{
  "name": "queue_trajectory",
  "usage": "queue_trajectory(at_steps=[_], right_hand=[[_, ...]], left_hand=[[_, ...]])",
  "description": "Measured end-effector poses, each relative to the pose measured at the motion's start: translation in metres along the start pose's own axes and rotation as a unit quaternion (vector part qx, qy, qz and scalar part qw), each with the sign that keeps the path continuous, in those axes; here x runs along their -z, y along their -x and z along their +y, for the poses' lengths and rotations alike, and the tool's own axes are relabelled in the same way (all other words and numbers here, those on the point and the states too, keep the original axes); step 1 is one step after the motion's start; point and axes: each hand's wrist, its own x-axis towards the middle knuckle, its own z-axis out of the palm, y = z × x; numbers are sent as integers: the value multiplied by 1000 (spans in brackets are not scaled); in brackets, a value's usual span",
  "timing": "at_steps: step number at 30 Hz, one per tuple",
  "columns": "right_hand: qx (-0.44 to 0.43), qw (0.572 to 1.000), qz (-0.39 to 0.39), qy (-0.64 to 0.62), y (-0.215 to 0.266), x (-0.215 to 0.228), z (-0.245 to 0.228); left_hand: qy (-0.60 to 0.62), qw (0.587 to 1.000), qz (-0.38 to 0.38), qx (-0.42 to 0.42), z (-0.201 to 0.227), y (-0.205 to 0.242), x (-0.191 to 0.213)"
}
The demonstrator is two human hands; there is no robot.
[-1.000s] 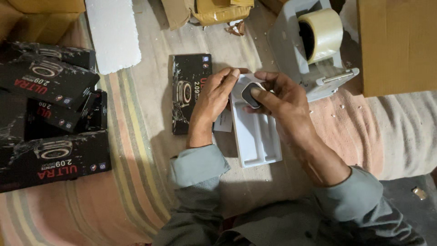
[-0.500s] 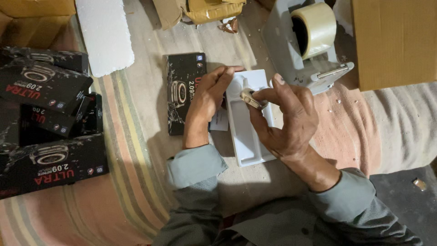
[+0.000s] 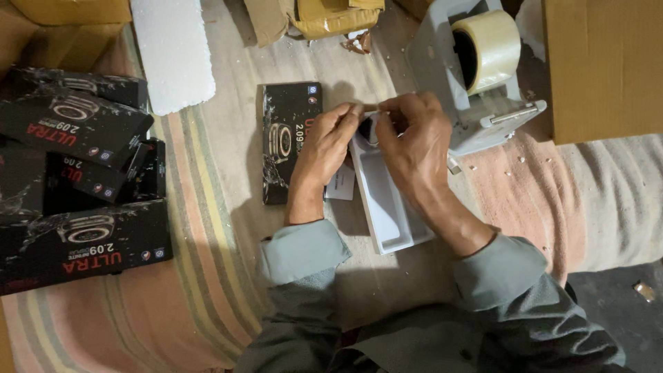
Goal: The person opens a smartwatch box, removes the watch and strap, places them into a small cardboard box, and seals it with tape. The person repeats this process with a second smartwatch.
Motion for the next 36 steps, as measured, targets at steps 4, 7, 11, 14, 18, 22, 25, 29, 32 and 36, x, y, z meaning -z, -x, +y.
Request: queue_trajectory(at_steps=[4,7,11,14,18,22,25,29,32,36], right_hand=[[-8,996,-82,-23,5,8,3],[-17,992,-117,-53,12,28,2],[5,992,-113,-54,27,41,-8],[-5,993,-92,-74,28,40,-8],[-50,992,-87,-75,27,33,-2],[-43,990,-105,-82,25,33,6],[-25,984,-107,-139,23,38,14],[-13,976,-18,-215,32,57,28],[-38,982,18,-184,42,75,40],[-29,995,22,-96,47,83,57]], left_hand=[[22,1000,-1,3,-2,1,0],[111,994,-21,-8,-3,1,-1],[167,985,-24,-23,-1,3,-1],[162,985,-49,-33,4,3,-3],[107,992,-70,-4,4,3,-5],[92,993,-78,12,1,2,-10],[131,988,-85,-11,-1,1,-3],[246,965,60,-65,-8,8,36],[310,933,180,-22,-13,17,61],[280,922,265,-29,-18,18,68]])
